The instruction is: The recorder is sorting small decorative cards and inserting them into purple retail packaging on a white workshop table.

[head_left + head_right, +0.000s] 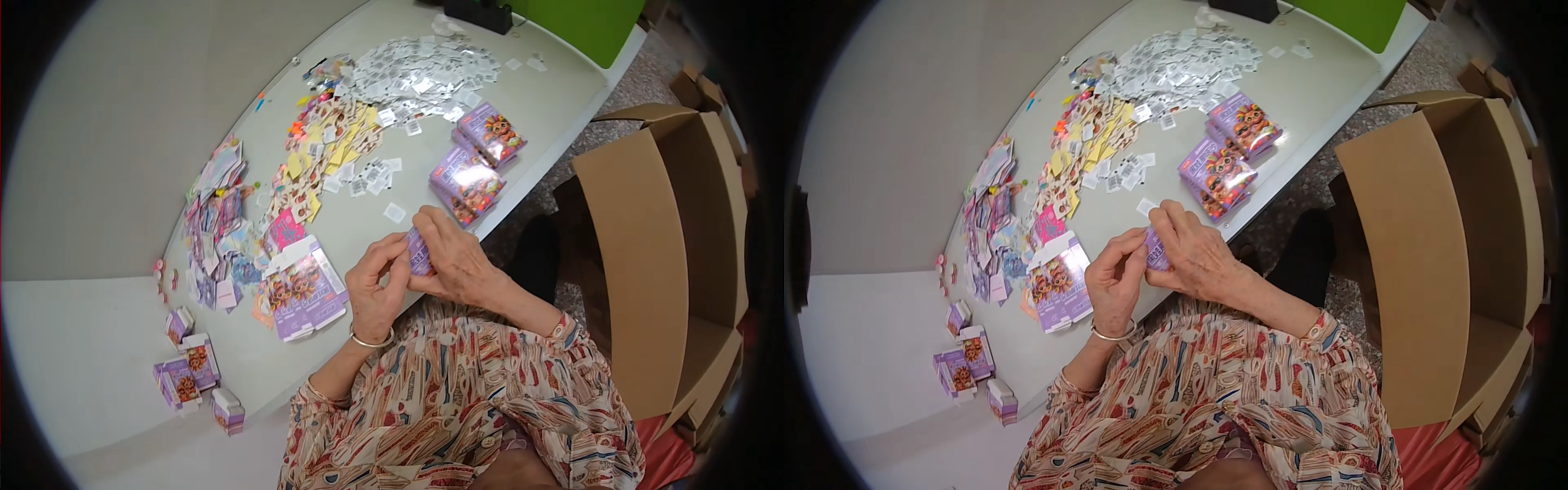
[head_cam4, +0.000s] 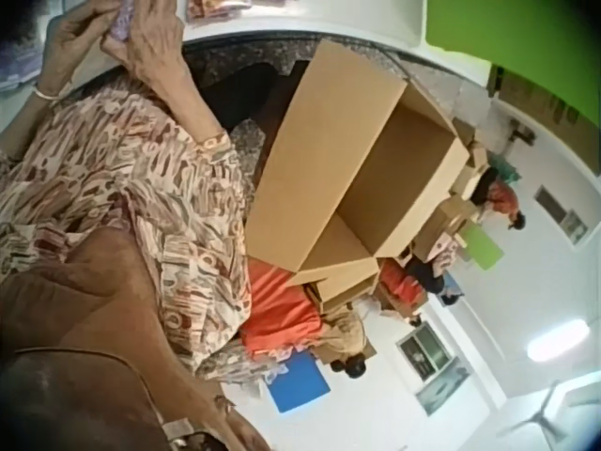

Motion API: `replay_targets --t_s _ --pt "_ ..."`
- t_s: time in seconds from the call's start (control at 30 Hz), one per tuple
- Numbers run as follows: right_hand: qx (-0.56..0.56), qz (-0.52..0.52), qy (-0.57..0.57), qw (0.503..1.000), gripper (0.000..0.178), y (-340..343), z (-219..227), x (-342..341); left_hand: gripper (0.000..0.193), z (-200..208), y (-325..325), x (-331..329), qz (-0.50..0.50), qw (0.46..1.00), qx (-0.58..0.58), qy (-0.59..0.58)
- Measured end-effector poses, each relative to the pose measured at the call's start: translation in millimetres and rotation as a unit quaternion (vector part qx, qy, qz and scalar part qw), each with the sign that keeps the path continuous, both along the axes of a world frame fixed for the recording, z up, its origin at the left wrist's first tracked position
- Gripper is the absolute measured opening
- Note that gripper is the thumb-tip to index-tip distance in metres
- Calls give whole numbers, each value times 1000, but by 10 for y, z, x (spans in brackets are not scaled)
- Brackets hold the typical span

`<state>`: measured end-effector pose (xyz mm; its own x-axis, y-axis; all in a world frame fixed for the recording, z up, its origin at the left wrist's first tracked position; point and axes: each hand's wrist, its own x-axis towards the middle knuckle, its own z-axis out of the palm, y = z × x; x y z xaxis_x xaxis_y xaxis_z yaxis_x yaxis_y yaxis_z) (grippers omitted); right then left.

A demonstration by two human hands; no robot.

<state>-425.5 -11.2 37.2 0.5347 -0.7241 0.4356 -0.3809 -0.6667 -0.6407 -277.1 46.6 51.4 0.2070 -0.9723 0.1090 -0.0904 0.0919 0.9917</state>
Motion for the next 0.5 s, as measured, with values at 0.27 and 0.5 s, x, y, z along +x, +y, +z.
replay_targets --t_s 0.27,0.5 --pt "-22 -92 8 996 71 -111 184 -178 27 27 -210 -106 -38 999 4 -14" --pt "-108 -163 82 977 76 -616 476 -267 41 157 -219 140 -34 996 5 -78"
